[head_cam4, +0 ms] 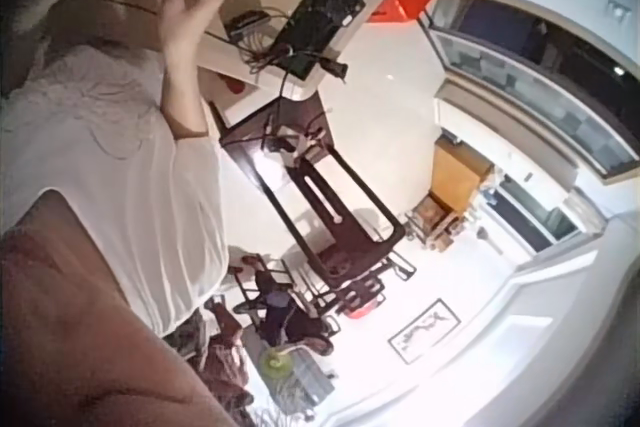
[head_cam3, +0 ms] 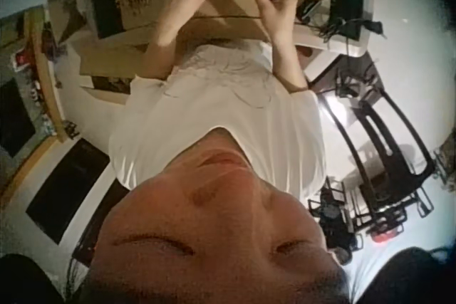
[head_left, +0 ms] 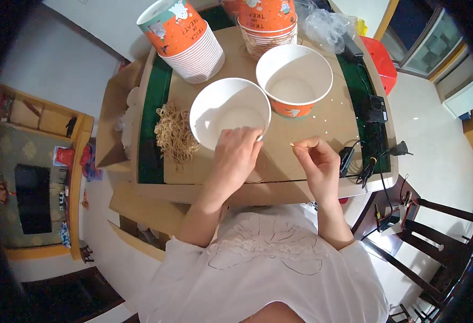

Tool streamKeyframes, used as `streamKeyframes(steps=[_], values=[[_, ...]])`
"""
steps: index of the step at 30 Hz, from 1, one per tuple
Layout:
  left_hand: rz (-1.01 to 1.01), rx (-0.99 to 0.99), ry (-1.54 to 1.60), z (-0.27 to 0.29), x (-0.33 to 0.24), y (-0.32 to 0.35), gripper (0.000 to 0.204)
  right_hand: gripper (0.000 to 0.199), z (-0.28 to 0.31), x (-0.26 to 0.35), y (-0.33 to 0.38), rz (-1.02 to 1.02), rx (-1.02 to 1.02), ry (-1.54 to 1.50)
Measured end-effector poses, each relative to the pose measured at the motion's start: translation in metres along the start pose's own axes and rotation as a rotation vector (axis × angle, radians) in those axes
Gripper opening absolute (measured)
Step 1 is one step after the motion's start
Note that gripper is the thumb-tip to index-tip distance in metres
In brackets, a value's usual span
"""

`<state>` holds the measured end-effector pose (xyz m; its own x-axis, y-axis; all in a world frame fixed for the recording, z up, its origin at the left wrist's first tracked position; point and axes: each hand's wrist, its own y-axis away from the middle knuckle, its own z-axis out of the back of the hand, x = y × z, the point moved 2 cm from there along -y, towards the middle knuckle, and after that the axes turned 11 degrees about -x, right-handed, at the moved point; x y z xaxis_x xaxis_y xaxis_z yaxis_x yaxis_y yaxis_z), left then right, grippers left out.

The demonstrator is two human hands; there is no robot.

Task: Secure paper bowls with rubber bands for packaging.

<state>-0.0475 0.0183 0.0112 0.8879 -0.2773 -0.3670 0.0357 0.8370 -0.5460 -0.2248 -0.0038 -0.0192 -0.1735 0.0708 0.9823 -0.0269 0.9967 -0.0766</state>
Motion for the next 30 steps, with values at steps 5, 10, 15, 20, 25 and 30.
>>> streamKeyframes(steps=[5, 10, 15, 20, 25, 30], values=[[0.023, 0.089, 0.051, 0.029, 0.0, 0.015, 0.031, 0.004, 0.001, -0.015, 0.004, -0.03, 0.021, 0.003], [0.111, 0.108, 0.523, 0.034, -0.017, 0.005, 0.034, 0.007, -0.011, -0.003, 0.013, -0.275, 0.308, -0.259], [0.128, 0.164, 0.854, 0.022, -0.008, 0.009, 0.025, 0.008, -0.007, -0.008, 0.014, -0.438, 0.438, -0.386], [0.12, 0.153, 0.822, 0.02, -0.01, 0.015, 0.02, 0.008, -0.008, -0.013, 0.021, -0.489, 0.413, -0.345], [0.093, 0.192, 0.907, 0.022, -0.003, 0.027, 0.015, 0.007, -0.01, -0.027, 0.032, -0.698, 0.578, -0.469], [0.111, -0.094, 0.664, 0.016, 0.0, 0.039, 0.012, 0.007, -0.024, -0.017, 0.039, -0.611, 0.356, -0.309]])
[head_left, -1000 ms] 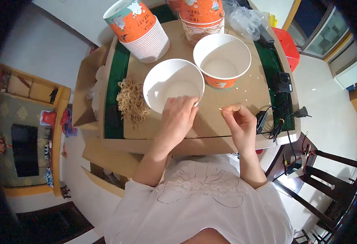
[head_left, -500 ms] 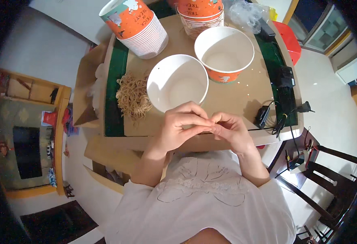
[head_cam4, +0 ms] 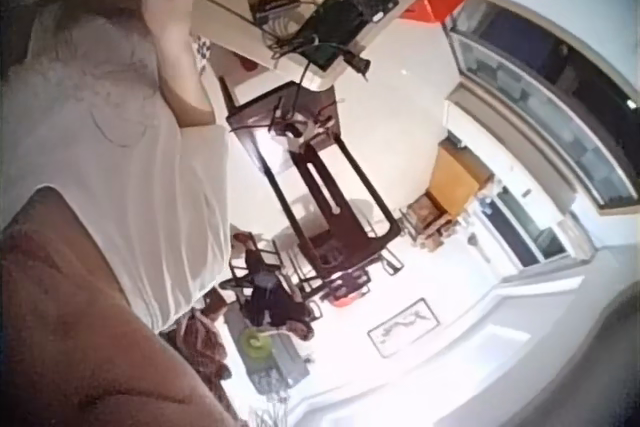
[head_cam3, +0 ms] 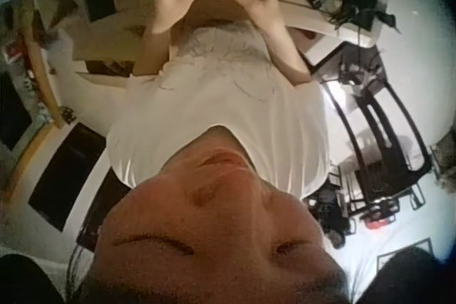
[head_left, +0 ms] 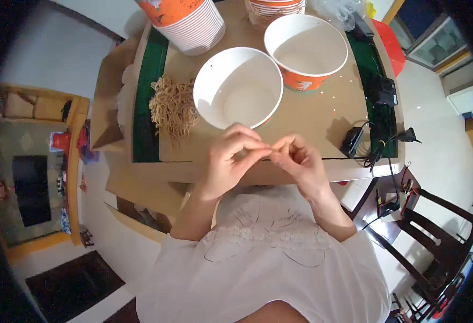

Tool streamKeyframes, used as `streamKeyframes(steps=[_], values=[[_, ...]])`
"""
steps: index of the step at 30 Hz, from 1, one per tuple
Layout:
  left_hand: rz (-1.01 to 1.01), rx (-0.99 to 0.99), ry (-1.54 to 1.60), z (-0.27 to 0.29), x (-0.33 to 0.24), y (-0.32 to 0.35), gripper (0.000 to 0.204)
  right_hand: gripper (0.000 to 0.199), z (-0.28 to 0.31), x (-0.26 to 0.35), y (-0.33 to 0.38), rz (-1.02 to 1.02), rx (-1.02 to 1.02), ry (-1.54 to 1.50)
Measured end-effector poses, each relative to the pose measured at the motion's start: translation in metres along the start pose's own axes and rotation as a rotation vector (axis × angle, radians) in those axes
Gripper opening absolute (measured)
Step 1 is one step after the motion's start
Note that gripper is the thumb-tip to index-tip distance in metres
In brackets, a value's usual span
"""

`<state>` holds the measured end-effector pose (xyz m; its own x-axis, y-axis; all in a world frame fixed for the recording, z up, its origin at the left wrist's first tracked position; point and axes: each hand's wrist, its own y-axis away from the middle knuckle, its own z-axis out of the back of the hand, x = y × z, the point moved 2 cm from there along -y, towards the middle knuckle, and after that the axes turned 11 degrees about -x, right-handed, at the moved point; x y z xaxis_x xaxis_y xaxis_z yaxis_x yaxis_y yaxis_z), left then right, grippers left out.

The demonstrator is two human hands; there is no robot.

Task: Secure paper bowls with rubber bands for packaging.

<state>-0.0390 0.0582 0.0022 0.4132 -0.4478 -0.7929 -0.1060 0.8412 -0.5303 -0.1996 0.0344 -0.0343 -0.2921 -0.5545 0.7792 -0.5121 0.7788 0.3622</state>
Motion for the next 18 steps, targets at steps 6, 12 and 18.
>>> streamKeyframes(steps=[6, 12, 18], values=[[-0.032, -0.091, -0.232, -0.008, -0.005, 0.002, 0.014, 0.014, -0.007, 0.001, 0.0, 0.556, -0.222, 0.408], [-0.08, -0.072, -0.325, -0.009, -0.002, -0.003, 0.02, 0.005, -0.012, -0.004, -0.002, 0.723, -0.374, 0.499], [-0.068, -0.053, -0.345, -0.003, 0.022, -0.039, 0.01, 0.005, 0.017, -0.014, -0.045, 0.627, -0.517, 0.424]])
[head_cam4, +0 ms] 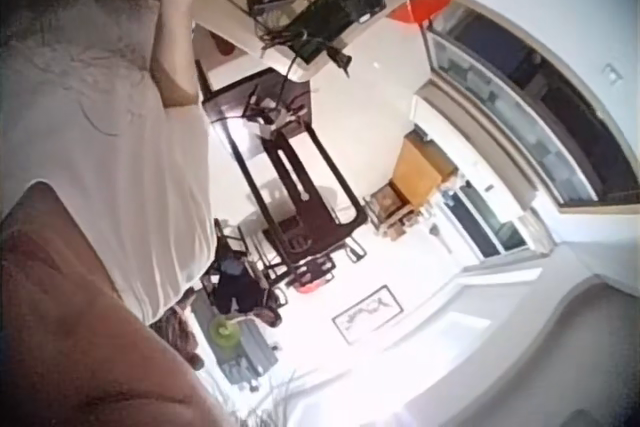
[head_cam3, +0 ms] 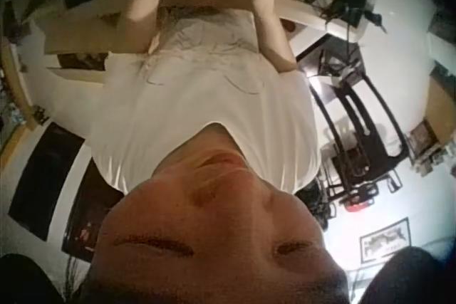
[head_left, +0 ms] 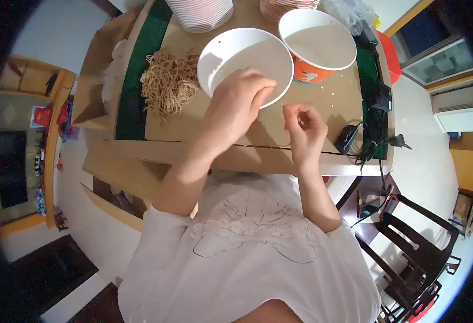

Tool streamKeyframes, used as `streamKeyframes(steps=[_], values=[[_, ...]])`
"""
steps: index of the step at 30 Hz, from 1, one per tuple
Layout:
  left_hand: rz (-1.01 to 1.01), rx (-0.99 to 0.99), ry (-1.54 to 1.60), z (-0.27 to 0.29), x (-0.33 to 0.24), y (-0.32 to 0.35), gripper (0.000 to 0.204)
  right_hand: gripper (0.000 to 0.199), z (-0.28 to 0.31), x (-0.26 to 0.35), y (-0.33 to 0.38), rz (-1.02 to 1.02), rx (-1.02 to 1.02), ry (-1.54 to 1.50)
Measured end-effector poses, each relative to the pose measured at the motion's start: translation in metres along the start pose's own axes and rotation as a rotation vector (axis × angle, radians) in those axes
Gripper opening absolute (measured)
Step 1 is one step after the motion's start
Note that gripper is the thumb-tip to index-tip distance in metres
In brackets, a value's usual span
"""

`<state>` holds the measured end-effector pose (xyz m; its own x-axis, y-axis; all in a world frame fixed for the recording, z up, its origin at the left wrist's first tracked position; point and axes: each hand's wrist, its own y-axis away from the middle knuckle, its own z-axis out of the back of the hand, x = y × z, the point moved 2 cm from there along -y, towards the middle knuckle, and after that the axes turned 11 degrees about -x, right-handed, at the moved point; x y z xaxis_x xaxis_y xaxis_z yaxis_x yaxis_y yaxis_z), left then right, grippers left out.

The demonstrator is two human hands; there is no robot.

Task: Secure paper bowls with rubber bands for packaging.

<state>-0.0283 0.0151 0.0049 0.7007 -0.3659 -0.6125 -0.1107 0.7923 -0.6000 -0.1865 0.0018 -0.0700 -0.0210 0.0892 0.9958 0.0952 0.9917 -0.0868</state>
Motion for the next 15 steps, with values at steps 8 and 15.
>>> streamKeyframes(steps=[8, 15], values=[[0.122, 0.348, -0.031, -0.005, 0.006, -0.01, 0.014, 0.005, -0.012, 0.006, -0.001, -0.069, 0.022, -0.147], [0.173, 0.428, 0.004, -0.006, 0.008, -0.011, 0.017, 0.007, -0.013, 0.006, -0.001, -0.075, 0.027, -0.133]])
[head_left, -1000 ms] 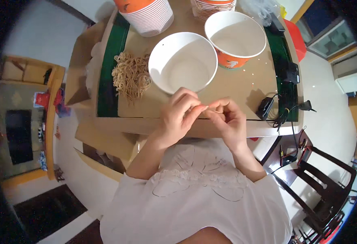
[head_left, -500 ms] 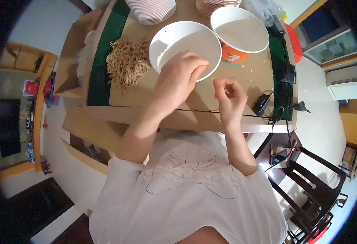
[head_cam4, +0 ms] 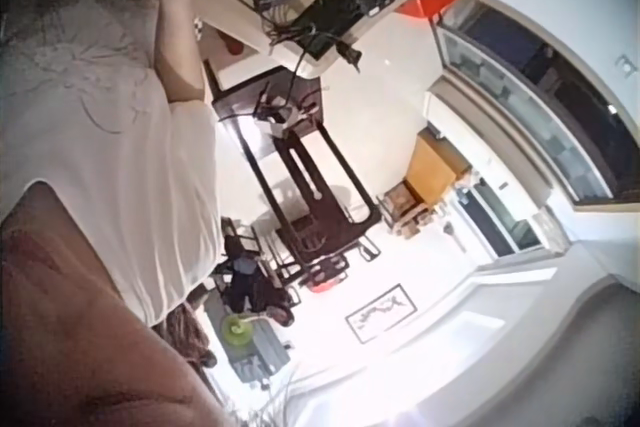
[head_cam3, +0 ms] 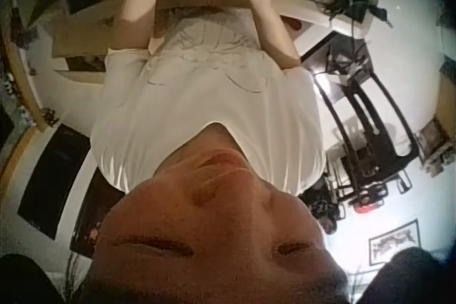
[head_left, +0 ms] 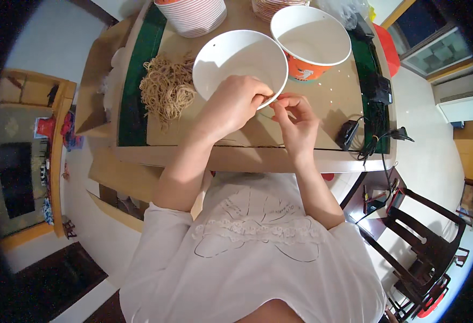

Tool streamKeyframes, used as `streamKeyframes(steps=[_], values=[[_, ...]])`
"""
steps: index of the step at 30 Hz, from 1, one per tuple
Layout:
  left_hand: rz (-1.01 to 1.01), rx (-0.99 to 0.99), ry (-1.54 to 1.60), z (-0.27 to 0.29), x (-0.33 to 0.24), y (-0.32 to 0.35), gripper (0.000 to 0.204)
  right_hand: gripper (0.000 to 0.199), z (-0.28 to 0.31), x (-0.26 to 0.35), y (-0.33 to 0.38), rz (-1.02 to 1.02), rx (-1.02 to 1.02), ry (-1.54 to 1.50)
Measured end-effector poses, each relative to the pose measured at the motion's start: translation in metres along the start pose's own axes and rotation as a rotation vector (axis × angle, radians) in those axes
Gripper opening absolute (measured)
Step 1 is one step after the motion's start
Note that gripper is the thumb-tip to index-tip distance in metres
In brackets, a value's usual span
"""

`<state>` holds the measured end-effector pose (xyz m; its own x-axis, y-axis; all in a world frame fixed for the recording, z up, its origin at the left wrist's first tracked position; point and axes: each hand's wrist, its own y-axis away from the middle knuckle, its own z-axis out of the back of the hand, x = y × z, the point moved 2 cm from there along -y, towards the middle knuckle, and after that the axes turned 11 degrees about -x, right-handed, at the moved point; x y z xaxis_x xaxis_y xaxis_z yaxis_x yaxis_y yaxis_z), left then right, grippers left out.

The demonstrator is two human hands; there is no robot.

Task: Secure paper bowls with rubber bands for packaging.

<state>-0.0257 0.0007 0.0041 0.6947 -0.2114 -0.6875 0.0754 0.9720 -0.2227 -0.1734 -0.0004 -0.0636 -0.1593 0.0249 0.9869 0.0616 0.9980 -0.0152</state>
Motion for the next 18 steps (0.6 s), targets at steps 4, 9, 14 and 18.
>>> streamKeyframes(steps=[4, 9, 14, 18], values=[[0.005, -0.041, 0.065, -0.001, -0.001, -0.001, 0.012, 0.008, -0.001, -0.004, -0.003, 0.031, 0.008, 0.047], [0.009, -0.053, -0.037, 0.003, 0.001, -0.005, 0.006, 0.01, -0.001, 0.002, -0.002, -0.013, 0.042, 0.1], [0.211, -0.163, 0.204, 0.01, -0.003, -0.005, 0.005, 0.012, 0.005, 0.035, 0.018, 0.129, 0.092, 0.099], [0.45, 0.012, 0.586, 0.006, 0.012, -0.012, 0.011, 0.02, -0.009, 0.071, 0.022, 0.621, 0.405, 0.538]])
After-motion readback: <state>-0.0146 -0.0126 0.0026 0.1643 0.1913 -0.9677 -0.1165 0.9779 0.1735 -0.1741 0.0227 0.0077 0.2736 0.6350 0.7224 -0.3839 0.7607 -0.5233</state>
